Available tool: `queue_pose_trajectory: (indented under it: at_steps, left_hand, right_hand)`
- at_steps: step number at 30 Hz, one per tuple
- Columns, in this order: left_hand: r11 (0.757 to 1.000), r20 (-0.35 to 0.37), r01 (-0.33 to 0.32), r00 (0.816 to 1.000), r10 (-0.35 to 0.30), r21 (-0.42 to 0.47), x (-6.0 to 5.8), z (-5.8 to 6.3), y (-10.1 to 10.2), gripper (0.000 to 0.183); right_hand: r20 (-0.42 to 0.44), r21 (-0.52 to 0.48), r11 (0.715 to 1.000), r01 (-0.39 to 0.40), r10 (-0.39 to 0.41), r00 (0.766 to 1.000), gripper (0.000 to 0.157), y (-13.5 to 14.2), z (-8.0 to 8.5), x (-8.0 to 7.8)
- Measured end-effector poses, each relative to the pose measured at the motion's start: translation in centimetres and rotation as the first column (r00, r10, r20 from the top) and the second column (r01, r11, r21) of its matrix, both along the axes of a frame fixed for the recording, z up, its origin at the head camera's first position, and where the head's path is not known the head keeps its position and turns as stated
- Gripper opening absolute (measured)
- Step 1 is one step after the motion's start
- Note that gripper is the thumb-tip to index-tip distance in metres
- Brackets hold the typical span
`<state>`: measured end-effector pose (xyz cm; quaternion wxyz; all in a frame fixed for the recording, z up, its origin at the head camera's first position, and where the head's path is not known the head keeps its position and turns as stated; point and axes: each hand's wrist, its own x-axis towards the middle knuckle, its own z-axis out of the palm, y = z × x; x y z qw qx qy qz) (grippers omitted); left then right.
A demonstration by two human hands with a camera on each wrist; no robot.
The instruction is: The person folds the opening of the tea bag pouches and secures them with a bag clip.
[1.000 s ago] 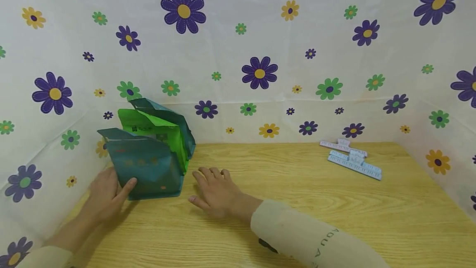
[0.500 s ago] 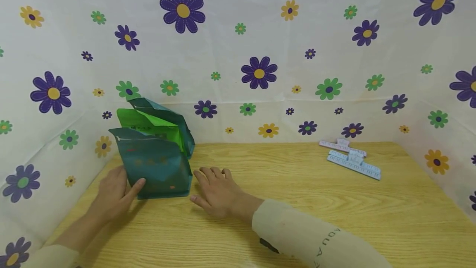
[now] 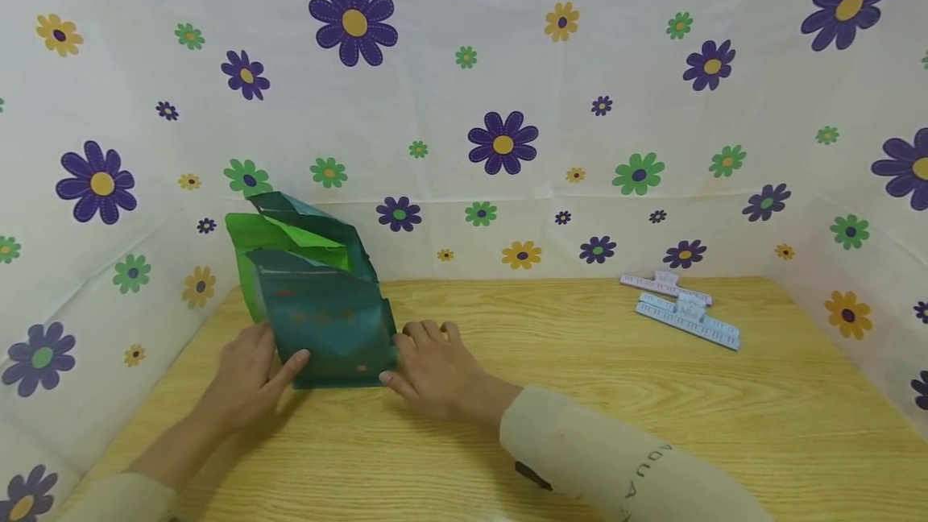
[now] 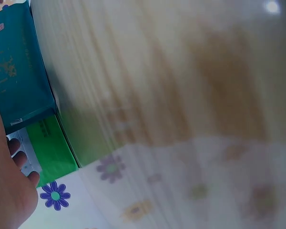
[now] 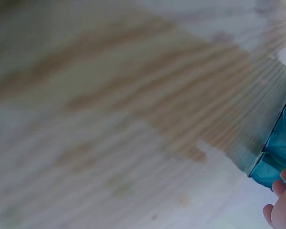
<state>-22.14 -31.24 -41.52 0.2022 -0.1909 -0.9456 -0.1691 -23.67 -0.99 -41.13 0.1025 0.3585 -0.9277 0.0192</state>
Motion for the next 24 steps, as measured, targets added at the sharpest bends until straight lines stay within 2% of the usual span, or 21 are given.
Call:
queue_pose_trajectory:
  at_steps: [5, 10, 24]
  left_hand:
    - [1.000, -0.006, 0.008, 1.000, -0.009, -0.026, -0.2, -0.1, 0.8, 0.064]
    - [0.999, -0.034, 0.032, 0.999, -0.033, -0.027, -0.5, -0.3, 1.5, 0.062]
    - [0.995, -0.009, 0.026, 1.000, -0.027, -0.092, -0.6, 0.2, 3.7, 0.058]
  right_hand:
    - [-0.035, 0.006, 1.000, 0.010, -0.010, 0.999, 0.062, 0.6, -0.3, -0.2]
    - [-0.029, 0.004, 1.000, 0.016, -0.015, 0.999, 0.061, 1.2, -0.4, -0.5]
    - [-0.037, 0.031, 0.999, 0.037, -0.036, 0.999, 0.063, 2.8, -0.3, -0.7]
